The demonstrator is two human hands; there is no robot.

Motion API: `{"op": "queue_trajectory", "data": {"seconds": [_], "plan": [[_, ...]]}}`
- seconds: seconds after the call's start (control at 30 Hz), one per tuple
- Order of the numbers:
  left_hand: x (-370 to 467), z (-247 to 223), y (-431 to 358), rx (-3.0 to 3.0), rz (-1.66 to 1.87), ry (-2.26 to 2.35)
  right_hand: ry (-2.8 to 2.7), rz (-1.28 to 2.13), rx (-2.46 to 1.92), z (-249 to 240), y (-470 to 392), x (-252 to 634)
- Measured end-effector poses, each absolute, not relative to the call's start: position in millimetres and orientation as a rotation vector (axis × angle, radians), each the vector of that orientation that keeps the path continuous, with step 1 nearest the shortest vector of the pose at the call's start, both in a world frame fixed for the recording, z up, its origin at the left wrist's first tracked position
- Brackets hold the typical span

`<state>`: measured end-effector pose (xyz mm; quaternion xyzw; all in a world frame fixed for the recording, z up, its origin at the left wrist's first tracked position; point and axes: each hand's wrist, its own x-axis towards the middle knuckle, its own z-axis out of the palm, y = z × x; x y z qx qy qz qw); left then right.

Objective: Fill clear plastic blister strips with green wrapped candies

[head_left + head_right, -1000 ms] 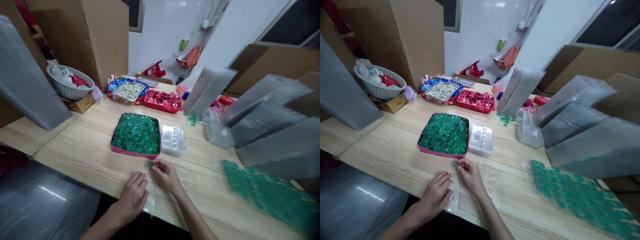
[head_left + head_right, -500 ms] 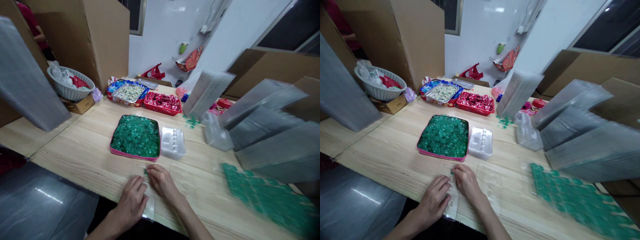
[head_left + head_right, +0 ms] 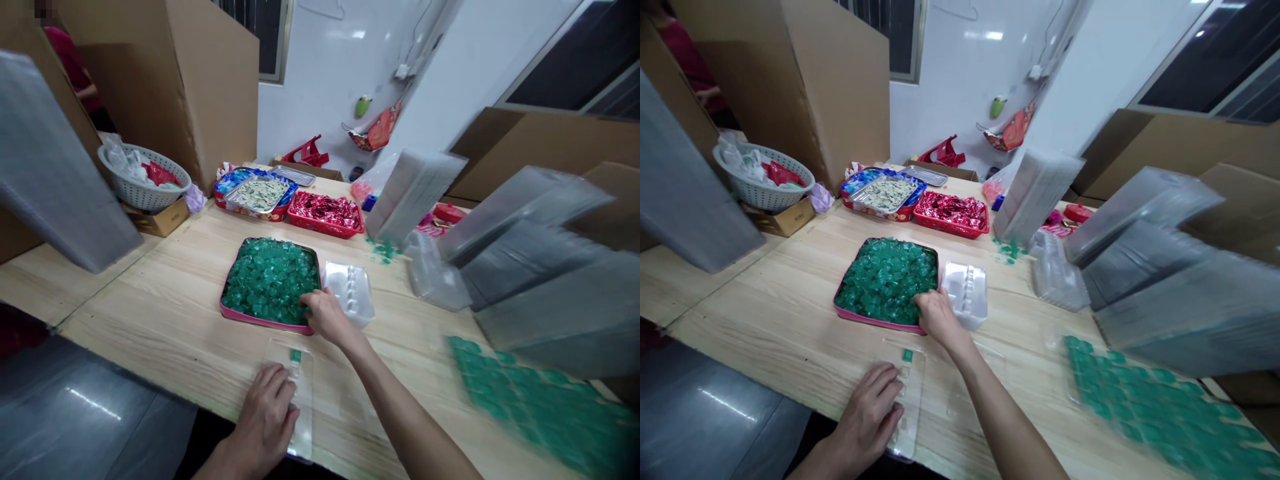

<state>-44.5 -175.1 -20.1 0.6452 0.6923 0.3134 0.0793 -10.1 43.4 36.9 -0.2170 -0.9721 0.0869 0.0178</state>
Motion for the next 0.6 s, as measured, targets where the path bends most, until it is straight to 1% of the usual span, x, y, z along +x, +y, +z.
{"op": "queue_trajectory", "data": {"seconds": [0.1, 0.23, 0.3, 0.4, 0.6], "plan": [[-45, -20, -175, 1.923, 0.932, 2.062, -2.803, 0.513, -0.634, 32, 44, -2], [-44, -17, -176, 1.883, 0.963, 2.062, -2.470, 1.014, -0.528, 36, 30, 25], [-45, -15, -176, 1.854, 0.990, 2.052, -2.424, 1.143, -0.443, 39, 15, 40], [-45, -13, -177, 1.814, 1.033, 2.030, -2.516, 1.141, -0.407, 35, -9, 56], [-45, -14, -178, 1.808, 1.059, 2.016, -2.716, 0.955, -0.441, 12, -35, 59]]}}
